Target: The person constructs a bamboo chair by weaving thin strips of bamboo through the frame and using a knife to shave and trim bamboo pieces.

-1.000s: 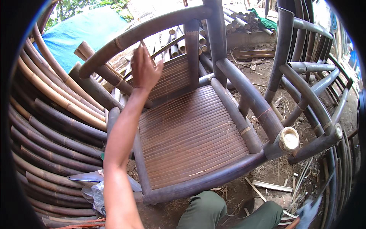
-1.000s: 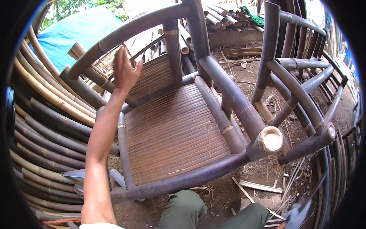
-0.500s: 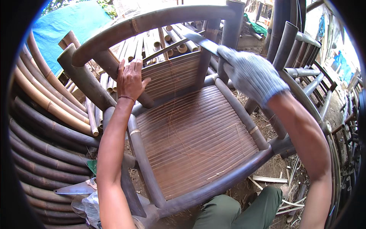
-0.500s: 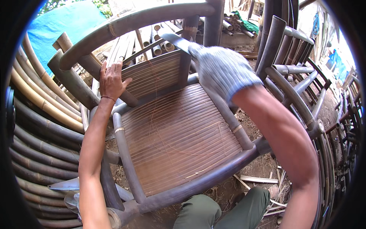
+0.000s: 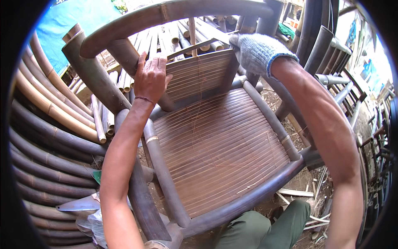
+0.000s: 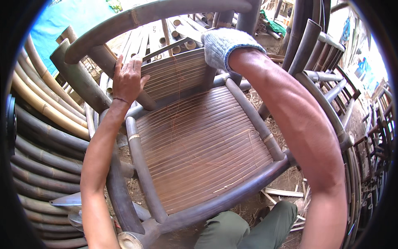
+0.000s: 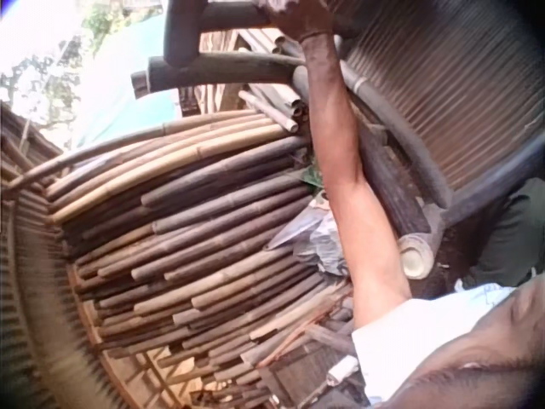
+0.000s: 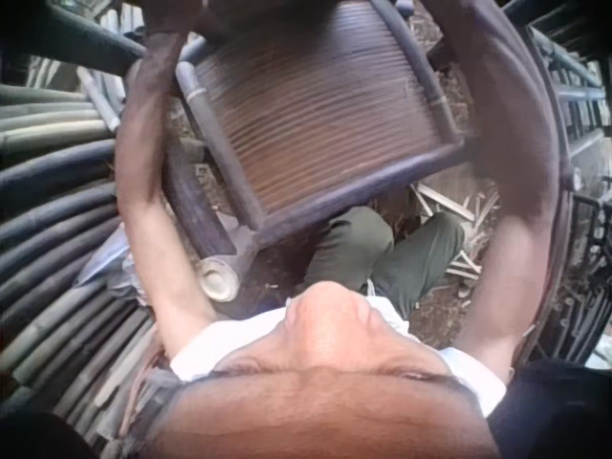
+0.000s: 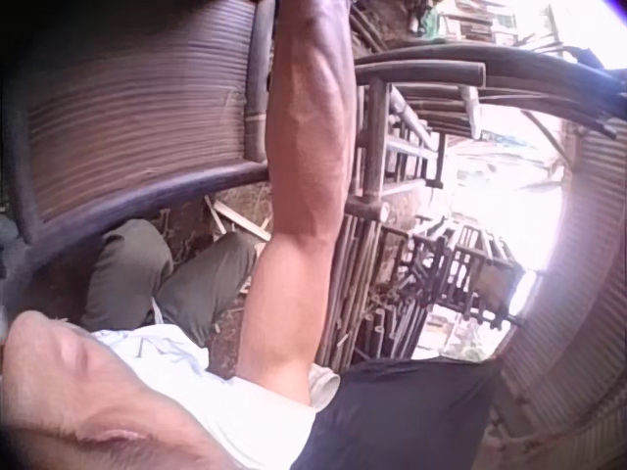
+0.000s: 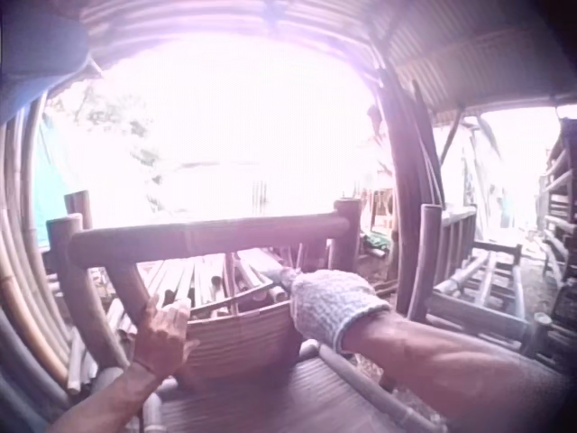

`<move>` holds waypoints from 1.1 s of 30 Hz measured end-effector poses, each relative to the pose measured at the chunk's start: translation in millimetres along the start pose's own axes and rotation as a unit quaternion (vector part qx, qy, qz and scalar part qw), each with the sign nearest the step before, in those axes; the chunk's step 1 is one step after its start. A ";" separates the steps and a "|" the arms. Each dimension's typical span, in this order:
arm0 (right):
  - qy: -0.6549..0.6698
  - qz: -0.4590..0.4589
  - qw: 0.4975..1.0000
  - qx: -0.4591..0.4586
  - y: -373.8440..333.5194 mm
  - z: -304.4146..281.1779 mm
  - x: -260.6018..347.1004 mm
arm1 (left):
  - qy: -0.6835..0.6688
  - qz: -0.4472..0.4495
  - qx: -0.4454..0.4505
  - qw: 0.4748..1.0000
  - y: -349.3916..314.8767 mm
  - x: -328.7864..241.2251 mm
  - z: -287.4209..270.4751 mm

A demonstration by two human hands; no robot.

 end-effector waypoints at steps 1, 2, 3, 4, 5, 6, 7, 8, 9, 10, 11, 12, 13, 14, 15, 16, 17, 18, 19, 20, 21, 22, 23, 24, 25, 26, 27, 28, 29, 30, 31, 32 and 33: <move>0.077 -0.009 0.992 -0.096 -13.9 -10.0 11.8 | 0.003 -0.002 -0.005 1.000 -4.2 1.6 0.2; 0.090 0.033 0.989 -0.113 -25.6 -10.3 26.2 | 0.006 -0.003 -0.010 1.000 -8.1 3.2 0.5; 0.053 0.022 0.995 -0.078 -25.9 -3.6 32.8 | 0.004 -0.009 0.010 1.000 -4.9 7.6 0.2; 0.017 0.012 0.999 -0.041 -26.7 1.5 39.3 | 0.000 -0.005 0.001 1.000 -2.7 6.5 -0.4; -0.001 -0.007 0.999 0.043 -11.9 -11.0 27.7 | -0.003 -0.002 -0.007 1.000 -0.7 3.6 -0.2; 0.024 0.009 0.991 0.128 -2.8 -17.9 24.2 | -0.009 0.002 -0.010 1.000 -2.7 -0.8 0.6; 0.039 0.024 0.998 0.050 -9.6 -15.5 26.2 | -0.012 -0.008 -0.002 1.000 -4.6 -0.8 1.5; 0.053 0.039 0.997 -0.028 -17.7 -13.0 29.1 | -0.014 -0.004 0.002 1.000 -8.0 -0.3 1.4; 0.005 0.011 1.000 0.005 -14.6 10.3 23.9 | -0.020 -0.006 -0.004 1.000 -6.8 -2.9 -0.3; 0.035 0.020 0.999 0.002 -19.5 14.6 28.0 | -0.015 0.000 -0.005 1.000 -5.5 1.6 -2.5; 0.036 0.026 0.999 0.025 -8.8 5.6 22.8 | -0.021 0.002 -0.009 1.000 -3.5 3.1 -0.6; 0.036 0.031 0.997 0.058 -1.3 -1.0 19.8 | -0.022 0.002 -0.006 1.000 -5.2 2.4 -0.6; 0.053 0.042 0.996 -0.050 -18.1 -9.0 26.5 | -0.022 0.001 -0.003 1.000 -5.7 3.3 -0.5; 0.056 0.066 0.995 -0.052 -16.6 10.2 28.7 | -0.022 0.001 -0.001 1.000 -6.7 3.5 -0.1; 0.003 0.026 1.000 0.006 -11.5 16.0 30.2 | -0.022 0.011 0.006 1.000 -4.4 5.6 -0.1; -0.050 -0.014 0.997 0.065 -3.0 16.6 27.4 | -0.018 0.010 0.003 1.000 -3.1 5.4 -0.5; 0.007 0.002 0.999 0.038 -0.3 9.3 14.9 | -0.015 0.009 0.000 1.000 -1.6 3.8 -0.9; 0.063 0.007 0.998 0.013 2.6 1.0 11.0 | -0.019 0.005 0.000 1.000 -3.8 -0.6 1.0; 0.035 0.024 0.999 0.019 -7.9 15.5 20.0 | -0.021 0.006 -0.005 1.000 -5.7 2.6 1.1; 0.006 0.040 0.999 0.025 -13.9 28.4 27.7 | -0.014 -0.007 0.011 1.000 -8.4 2.9 2.7; 0.021 0.031 0.997 0.065 -10.0 26.4 26.5 | -0.005 0.001 0.007 1.000 -9.2 2.4 2.2; 0.036 0.022 0.993 0.106 -6.5 23.0 23.9 | 0.005 0.009 0.004 1.000 -9.9 1.9 2.0; 0.052 0.017 0.998 0.029 -7.5 14.7 17.5 | 0.007 0.010 0.005 1.000 -6.5 6.5 2.6; 0.062 0.011 0.997 -0.039 -10.9 12.7 11.0 | 0.000 0.008 0.009 1.000 -3.2 4.6 1.6; 0.044 0.079 0.996 -0.020 -17.3 18.6 18.5 | -0.008 0.005 0.012 1.000 -2.7 1.7 2.0; 0.022 0.074 0.997 0.022 -18.3 44.0 16.5 | -0.011 0.005 0.013 1.000 -7.5 -3.9 6.4; 0.029 0.027 0.998 0.049 -6.3 36.5 10.0 | -0.002 0.008 0.004 1.000 -4.4 -1.7 7.4; 0.038 -0.020 0.996 0.084 -0.4 33.0 5.1 | 0.003 0.013 0.003 1.000 -5.1 -2.2 7.0; 0.058 -0.022 0.997 -0.037 -6.3 26.7 -3.8 | 0.009 0.018 -0.011 1.000 -2.1 -1.7 6.6; 0.081 0.061 0.995 -0.020 -24.9 16.9 22.8 | 0.017 0.016 0.013 1.000 -14.1 2.2 9.9; 0.055 0.060 0.997 0.008 -28.0 32.2 20.5 | 0.020 0.010 0.016 1.000 -9.6 1.0 8.4; 0.028 0.059 0.997 0.037 -28.1 46.0 17.0 | 0.023 0.004 0.019 1.000 -5.7 -1.0 6.5; 0.021 0.049 0.997 0.063 -29.4 23.5 16.9 | 0.007 0.004 -0.009 1.000 -2.3 -0.7 3.3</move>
Point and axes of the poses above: each hand's wrist, its own y-axis towards the middle knuckle, its own z-axis out of the palm, x = y × z, the point moved 3 cm from there along y, towards the middle knuckle, and after that the axes turned 8 degrees about z, right-handed, at the moved point
